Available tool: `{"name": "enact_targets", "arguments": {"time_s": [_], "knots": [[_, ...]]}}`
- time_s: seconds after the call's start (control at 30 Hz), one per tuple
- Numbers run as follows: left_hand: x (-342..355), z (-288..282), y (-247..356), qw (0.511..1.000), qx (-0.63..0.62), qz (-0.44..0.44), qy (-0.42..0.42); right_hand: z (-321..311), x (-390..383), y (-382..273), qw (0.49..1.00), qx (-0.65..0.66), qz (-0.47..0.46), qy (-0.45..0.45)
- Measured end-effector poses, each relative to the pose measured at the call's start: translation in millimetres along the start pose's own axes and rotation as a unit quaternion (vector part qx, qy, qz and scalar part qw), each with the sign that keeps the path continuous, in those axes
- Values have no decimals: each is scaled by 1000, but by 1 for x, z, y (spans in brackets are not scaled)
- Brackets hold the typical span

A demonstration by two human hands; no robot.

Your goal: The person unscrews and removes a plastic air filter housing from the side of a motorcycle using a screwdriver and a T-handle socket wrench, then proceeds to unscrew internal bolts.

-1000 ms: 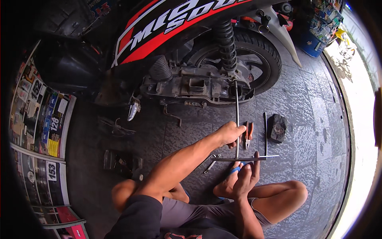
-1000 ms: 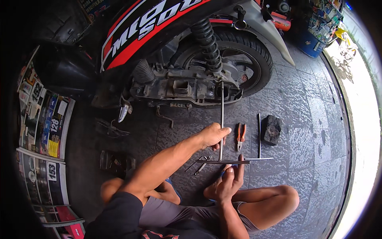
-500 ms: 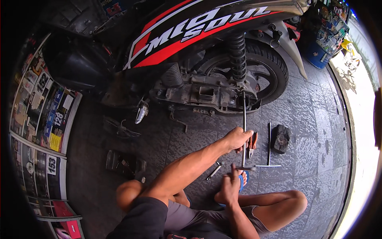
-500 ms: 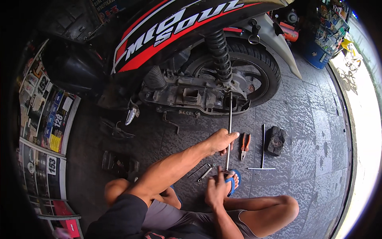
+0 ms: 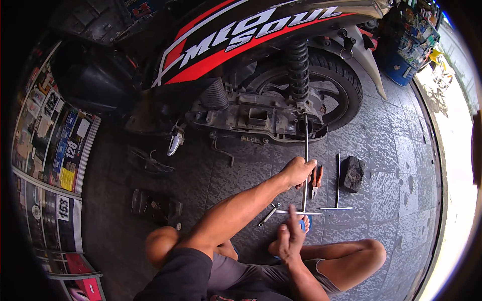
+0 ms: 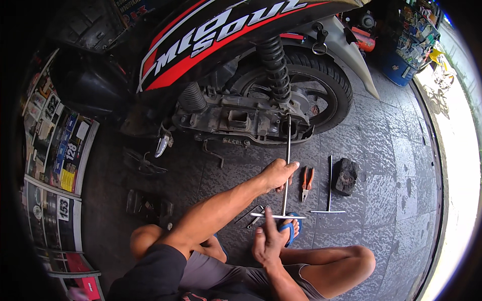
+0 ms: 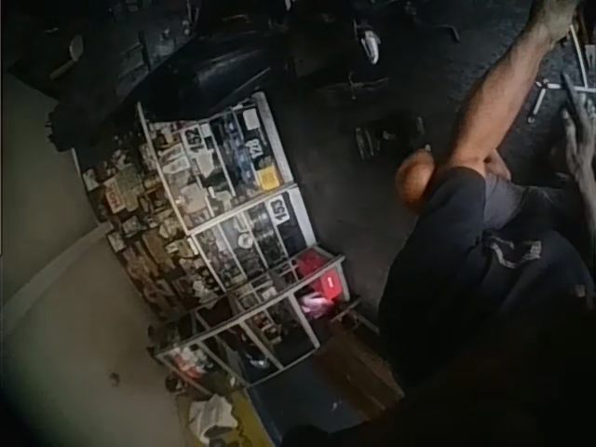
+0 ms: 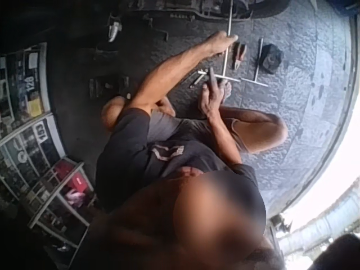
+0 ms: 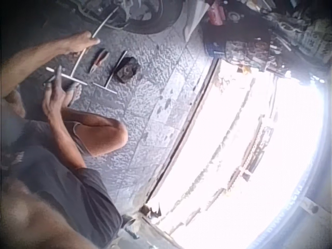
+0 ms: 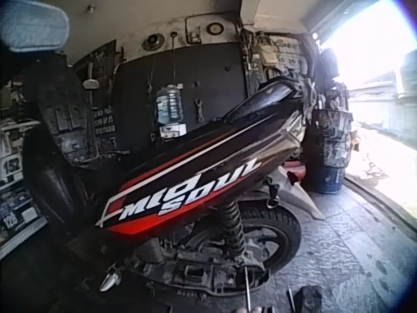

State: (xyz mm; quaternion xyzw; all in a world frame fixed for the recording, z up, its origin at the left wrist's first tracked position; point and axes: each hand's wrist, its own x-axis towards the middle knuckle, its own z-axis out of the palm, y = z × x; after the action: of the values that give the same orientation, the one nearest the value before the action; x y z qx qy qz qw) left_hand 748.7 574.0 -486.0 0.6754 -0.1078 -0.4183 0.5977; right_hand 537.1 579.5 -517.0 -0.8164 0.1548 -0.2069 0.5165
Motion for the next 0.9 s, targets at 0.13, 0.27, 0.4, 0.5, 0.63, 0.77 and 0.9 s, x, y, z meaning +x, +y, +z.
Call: {"name": "enact_targets", "arguments": {"time_s": [0.13,0.27,0.4,0.5,0.63,0.77,0.9], "knots": [[-1,-4,0,1000,-26,7,-4,-2,11,-6,747,517,418,-13],[-7,3,-6,998,11,-30,-56,-7,21,0,847,421,262,190],[-12,15,-9,993,4,-74,-86,8,3,-3,993,-30,111,10],[-14,10,-7,994,-37,-44,-94,12,1,0,960,-213,146,-105],[-20,2,-1,996,-29,-35,-75,0,8,13,924,266,143,235],[-20,-4,6,997,11,-28,-71,3,-6,16,977,-210,-35,-16],[-21,-6,8,995,-28,-12,-98,13,-2,22,907,-414,-16,78]]}}
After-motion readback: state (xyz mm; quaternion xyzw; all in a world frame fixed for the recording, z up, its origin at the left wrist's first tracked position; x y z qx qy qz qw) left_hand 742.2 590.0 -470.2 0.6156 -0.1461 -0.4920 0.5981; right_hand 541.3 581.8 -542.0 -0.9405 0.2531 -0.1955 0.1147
